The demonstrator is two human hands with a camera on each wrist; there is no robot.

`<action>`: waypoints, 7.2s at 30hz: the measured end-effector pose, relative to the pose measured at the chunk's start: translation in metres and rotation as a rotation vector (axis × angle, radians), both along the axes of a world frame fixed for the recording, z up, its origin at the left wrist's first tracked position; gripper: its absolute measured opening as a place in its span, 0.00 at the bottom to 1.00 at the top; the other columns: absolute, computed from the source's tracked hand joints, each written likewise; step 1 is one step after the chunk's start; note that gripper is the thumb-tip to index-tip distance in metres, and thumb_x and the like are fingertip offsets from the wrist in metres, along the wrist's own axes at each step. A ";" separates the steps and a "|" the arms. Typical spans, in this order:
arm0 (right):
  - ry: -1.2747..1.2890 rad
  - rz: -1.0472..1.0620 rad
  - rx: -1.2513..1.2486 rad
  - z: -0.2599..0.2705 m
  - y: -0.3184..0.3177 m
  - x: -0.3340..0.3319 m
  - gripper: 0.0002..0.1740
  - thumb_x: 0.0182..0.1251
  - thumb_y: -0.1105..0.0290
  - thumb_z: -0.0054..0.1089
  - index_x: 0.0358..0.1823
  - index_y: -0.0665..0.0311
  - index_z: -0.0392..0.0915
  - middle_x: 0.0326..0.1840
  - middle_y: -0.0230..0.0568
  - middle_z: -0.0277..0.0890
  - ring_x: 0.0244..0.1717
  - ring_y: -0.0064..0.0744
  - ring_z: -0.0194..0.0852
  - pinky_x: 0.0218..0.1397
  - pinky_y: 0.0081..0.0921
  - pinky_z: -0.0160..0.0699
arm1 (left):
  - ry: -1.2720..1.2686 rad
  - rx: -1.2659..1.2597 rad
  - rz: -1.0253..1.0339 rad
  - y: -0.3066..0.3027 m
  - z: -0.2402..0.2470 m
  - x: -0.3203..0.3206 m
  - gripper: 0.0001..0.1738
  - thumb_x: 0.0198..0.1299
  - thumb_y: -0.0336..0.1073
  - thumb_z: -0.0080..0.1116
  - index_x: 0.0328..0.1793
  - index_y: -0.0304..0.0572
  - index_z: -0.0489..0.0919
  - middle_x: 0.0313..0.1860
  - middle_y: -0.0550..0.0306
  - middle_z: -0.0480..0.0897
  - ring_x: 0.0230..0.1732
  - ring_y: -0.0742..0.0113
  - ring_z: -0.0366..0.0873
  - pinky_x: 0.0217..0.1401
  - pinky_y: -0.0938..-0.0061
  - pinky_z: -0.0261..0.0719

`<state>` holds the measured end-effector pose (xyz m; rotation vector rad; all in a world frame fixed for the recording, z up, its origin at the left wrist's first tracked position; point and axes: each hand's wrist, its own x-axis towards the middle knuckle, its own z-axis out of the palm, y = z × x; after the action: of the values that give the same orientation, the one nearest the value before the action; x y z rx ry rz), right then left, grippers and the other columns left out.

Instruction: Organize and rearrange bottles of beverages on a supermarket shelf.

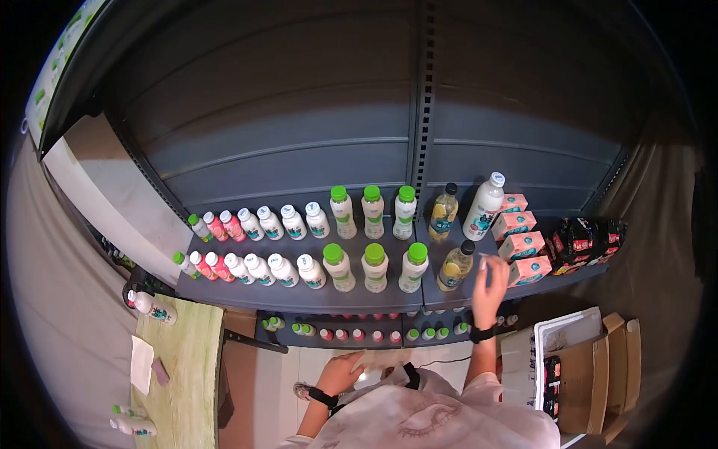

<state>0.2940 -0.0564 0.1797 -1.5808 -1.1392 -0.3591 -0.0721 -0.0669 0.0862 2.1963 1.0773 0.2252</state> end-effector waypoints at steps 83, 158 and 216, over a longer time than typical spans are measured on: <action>0.406 0.198 -0.180 -0.010 -0.071 0.006 0.14 0.45 0.77 0.69 0.38 0.68 0.84 0.39 0.42 0.80 0.41 0.37 0.82 0.46 0.31 0.78 | -0.419 -0.120 -0.303 -0.030 0.020 0.178 0.44 0.64 0.39 0.62 0.81 0.36 0.53 0.76 0.38 0.64 0.75 0.44 0.64 0.74 0.64 0.65; 0.371 1.457 -0.381 -0.090 0.203 -0.755 0.15 0.47 0.76 0.68 0.38 0.69 0.78 0.41 0.46 0.79 0.44 0.39 0.79 0.52 0.34 0.77 | -0.332 0.250 1.103 0.121 -0.024 -0.481 0.53 0.40 0.49 0.76 0.72 0.37 0.62 0.61 0.37 0.77 0.60 0.41 0.76 0.62 0.54 0.74; 0.008 1.639 -1.293 -0.087 0.190 -0.550 0.24 0.74 0.60 0.54 0.66 0.65 0.72 0.55 0.51 0.80 0.57 0.39 0.79 0.62 0.30 0.74 | -0.151 0.170 1.442 0.147 -0.053 -0.452 0.36 0.60 0.55 0.61 0.66 0.34 0.73 0.50 0.33 0.83 0.53 0.37 0.81 0.55 0.53 0.78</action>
<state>-0.2559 0.1336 0.0923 -0.9395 -2.3970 1.7194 -0.5242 0.0802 0.0331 1.0756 2.3831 1.0759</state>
